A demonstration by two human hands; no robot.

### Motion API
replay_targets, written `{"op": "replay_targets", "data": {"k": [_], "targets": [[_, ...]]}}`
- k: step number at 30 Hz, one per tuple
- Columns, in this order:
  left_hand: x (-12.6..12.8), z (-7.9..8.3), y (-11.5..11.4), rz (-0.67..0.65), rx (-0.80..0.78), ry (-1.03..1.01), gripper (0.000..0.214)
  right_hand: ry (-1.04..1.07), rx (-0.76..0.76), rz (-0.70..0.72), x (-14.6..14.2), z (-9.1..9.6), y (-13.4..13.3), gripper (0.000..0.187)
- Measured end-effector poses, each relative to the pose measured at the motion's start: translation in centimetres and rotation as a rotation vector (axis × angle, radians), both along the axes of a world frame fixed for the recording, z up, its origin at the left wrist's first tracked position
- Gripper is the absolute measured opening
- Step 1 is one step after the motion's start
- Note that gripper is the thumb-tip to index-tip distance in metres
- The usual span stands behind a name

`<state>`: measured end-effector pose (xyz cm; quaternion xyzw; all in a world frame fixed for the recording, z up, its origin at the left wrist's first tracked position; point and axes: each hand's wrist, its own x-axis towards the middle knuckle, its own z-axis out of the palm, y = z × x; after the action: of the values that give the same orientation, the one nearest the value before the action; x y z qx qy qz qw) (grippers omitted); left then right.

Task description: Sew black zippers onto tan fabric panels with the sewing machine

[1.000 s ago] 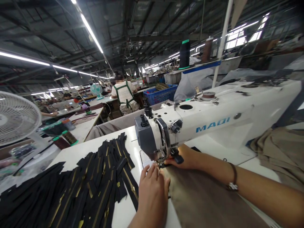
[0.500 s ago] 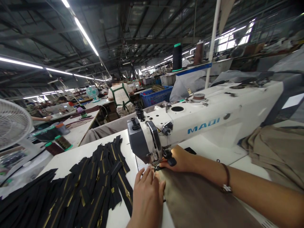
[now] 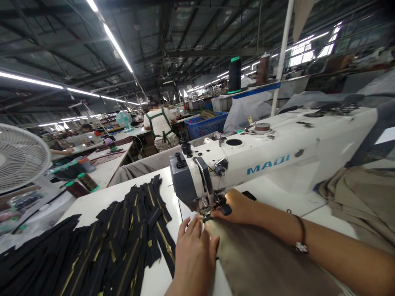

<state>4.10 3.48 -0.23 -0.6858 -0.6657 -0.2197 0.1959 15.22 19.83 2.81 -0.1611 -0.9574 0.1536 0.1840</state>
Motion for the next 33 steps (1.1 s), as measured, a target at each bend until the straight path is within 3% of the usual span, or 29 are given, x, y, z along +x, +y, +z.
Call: {"op": "replay_targets", "data": {"k": [5,9,12,16,19,22,24,25,28,30,31,33], "targets": [[0.4,0.6,-0.9,0.018,-0.062,-0.028,0.019,-0.177,-0.194,-0.136,2.6,1.9,0.4,0.025],[1.2,1.5,-3.7,-0.069,-0.138,-0.224,0.021,-0.276,-0.367,-0.110,6.9,2.1,-1.5,0.031],[2.8,2.4,-6.0,-0.014,-0.154,-0.570,0.032,-0.266,-0.682,-0.023,9.7,1.7,-4.3,0.037],[5.7,3.8,-8.5,-0.022,-0.376,-1.302,0.024,-0.252,-1.275,0.118,11.3,1.6,-8.3,0.045],[7.0,4.5,-10.6,-0.042,-0.385,-1.674,0.035,-0.256,-1.465,0.185,11.2,2.2,-10.7,0.043],[7.5,5.0,-13.5,0.011,-0.363,-1.786,0.043,-0.248,-1.500,0.268,10.6,2.7,-12.8,0.037],[7.7,5.3,-15.6,0.023,-0.318,-1.759,0.039,-0.219,-1.349,0.285,10.1,2.5,-14.3,0.032],[7.8,5.5,-16.7,0.033,-0.262,-1.666,0.033,-0.185,-1.198,0.275,9.8,2.3,-15.1,0.028],[8.3,6.0,-19.9,0.052,0.013,-1.062,0.010,0.152,-0.498,0.334,9.1,1.2,-17.9,0.015],[8.6,6.2,-22.0,0.043,0.194,-0.642,0.021,0.453,-0.030,0.456,8.8,0.7,-19.7,0.022],[8.8,6.1,-23.0,0.046,0.254,-0.500,0.024,0.562,0.141,0.513,8.7,0.6,-20.5,0.026],[9.0,6.0,-24.7,0.092,0.307,-0.338,0.025,0.639,0.312,0.585,8.6,0.7,-21.8,0.028]]}}
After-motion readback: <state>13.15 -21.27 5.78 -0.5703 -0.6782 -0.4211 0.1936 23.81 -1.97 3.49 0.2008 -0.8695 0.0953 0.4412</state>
